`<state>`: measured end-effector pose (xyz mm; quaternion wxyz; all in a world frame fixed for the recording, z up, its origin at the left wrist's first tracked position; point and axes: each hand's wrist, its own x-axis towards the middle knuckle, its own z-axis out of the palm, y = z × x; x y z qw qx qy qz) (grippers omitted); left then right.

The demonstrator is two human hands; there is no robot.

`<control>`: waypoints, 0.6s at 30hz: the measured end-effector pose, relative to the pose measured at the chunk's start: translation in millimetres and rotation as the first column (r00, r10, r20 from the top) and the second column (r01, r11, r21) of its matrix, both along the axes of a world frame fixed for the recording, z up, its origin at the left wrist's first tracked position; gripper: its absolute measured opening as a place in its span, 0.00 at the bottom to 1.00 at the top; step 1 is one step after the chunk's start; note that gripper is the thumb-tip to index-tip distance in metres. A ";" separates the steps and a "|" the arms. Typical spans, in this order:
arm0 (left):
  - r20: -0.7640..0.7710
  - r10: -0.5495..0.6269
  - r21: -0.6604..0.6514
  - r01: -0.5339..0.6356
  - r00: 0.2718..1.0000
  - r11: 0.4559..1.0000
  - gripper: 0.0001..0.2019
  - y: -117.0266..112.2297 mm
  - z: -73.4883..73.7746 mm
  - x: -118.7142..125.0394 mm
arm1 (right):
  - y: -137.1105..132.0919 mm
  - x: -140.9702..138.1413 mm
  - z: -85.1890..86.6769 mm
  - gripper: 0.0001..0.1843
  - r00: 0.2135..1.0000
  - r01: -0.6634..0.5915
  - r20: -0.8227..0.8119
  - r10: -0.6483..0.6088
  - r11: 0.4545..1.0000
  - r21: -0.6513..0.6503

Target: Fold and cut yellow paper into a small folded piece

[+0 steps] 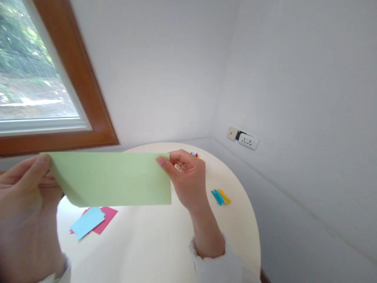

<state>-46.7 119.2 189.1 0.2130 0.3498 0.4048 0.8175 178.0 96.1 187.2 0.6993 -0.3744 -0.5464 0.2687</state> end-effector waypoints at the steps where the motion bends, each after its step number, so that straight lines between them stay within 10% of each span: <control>1: 0.000 0.005 -0.004 -0.005 1.000 1.000 0.07 0.0 0.0 0.1 | 0.0 -0.1 0.2 0.10 1.000 0.000 0.001 0.000 1.000 0.002; 18: 0.002 0.020 -0.032 -0.020 1.000 0.999 0.07 1.4 0.2 -0.8 | 2.4 0.4 -0.7 0.14 0.999 0.036 0.018 -0.036 0.999 -0.022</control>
